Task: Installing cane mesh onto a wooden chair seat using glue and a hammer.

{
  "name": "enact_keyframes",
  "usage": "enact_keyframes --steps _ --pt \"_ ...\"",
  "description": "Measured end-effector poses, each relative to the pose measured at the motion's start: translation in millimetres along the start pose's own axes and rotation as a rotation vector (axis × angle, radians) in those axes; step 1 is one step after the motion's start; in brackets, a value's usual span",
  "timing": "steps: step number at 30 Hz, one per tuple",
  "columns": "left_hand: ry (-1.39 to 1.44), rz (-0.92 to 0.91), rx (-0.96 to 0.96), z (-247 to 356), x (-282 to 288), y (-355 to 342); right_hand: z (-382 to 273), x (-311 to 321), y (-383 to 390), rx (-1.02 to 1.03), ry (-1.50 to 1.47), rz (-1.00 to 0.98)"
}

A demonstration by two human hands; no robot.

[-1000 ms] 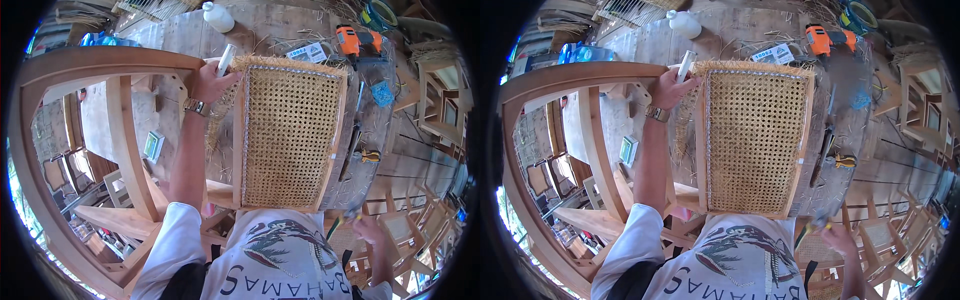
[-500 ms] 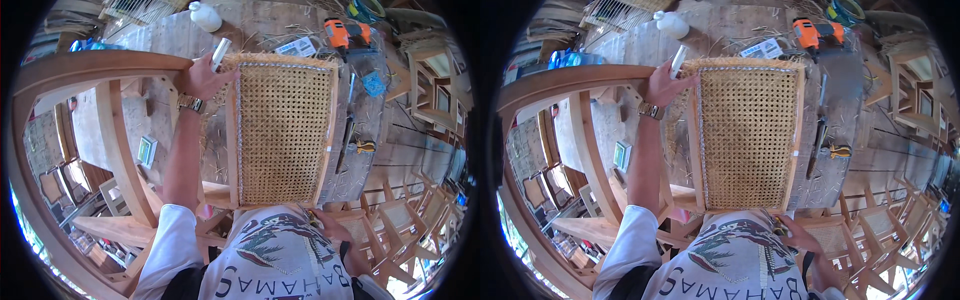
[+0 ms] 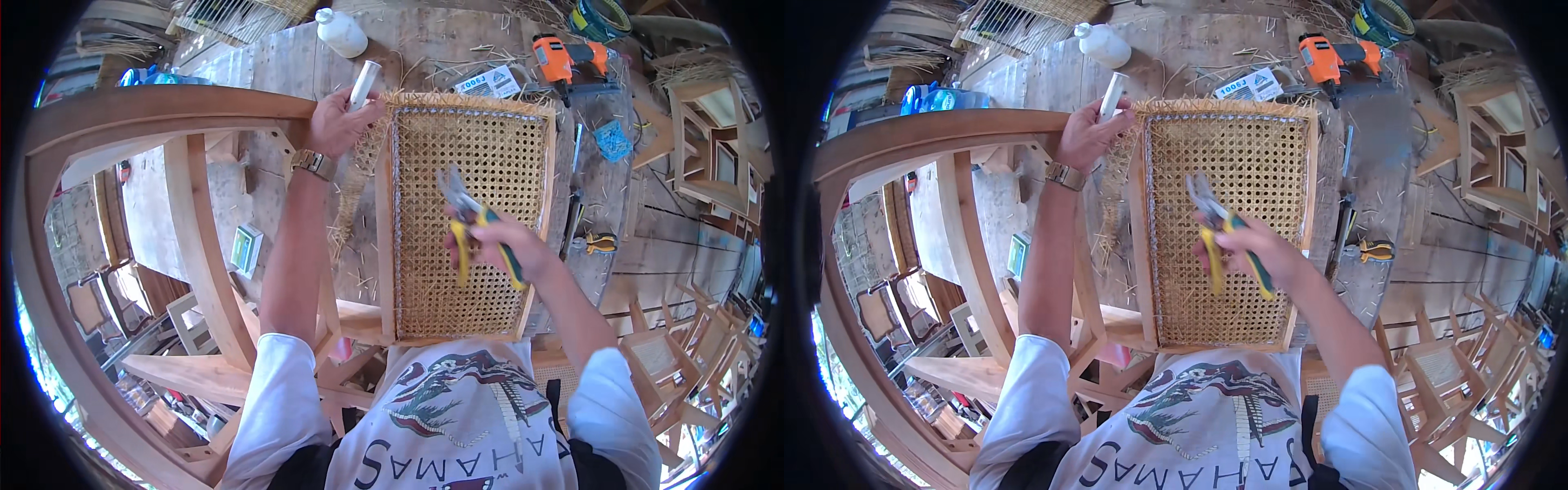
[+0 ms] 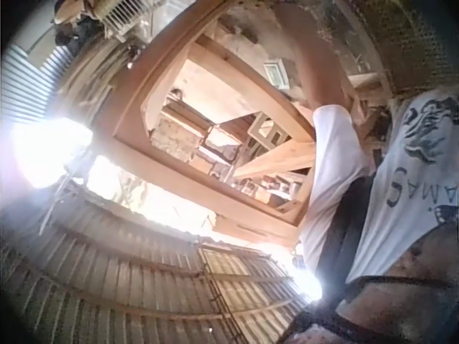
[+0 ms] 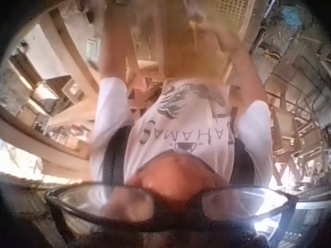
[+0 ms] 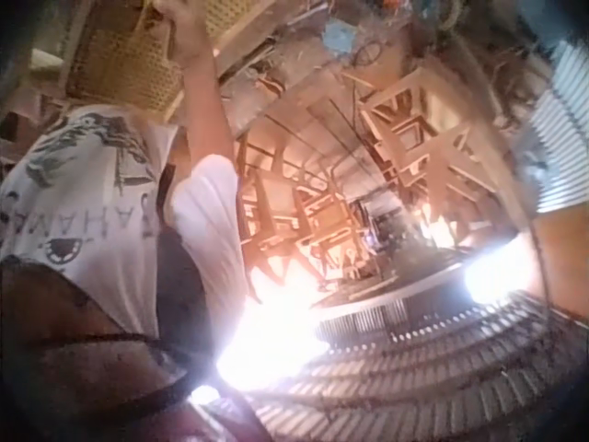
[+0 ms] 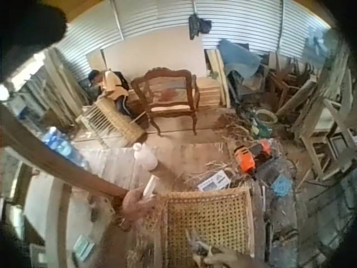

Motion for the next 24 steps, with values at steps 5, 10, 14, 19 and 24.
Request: enact_keyframes --steps 5,10,14,19,24 --pt "-0.114 0.091 0.019 11.4 4.5 -1.8 -20.5 -13.2 -79.1 0.033 -0.017 -0.176" --pt "-0.099 0.069 0.072 9.6 4.8 0.6 -45.0 -19.7 -98.1 0.075 0.010 -0.165" --pt "-0.020 0.088 0.096 9.7 0.6 5.0 -55.9 -12.1 -107.5 0.055 -0.008 -0.140" --pt "0.066 0.076 0.081 0.2 4.0 2.2 -63.7 -12.9 -112.3 0.067 -0.117 -0.137" --pt "-0.018 0.067 0.126 -7.0 3.2 4.3 -59.7 -9.3 -118.6 0.134 -0.010 -0.021"
Point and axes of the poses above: each hand's wrist, its own y-axis away from the middle knuckle, its own x-axis out of the back of the hand, z = x × y, the point moved 10 cm from there along -y, towards the middle knuckle, and after that the axes turned 12 degrees about y, right-handed, at the moved point
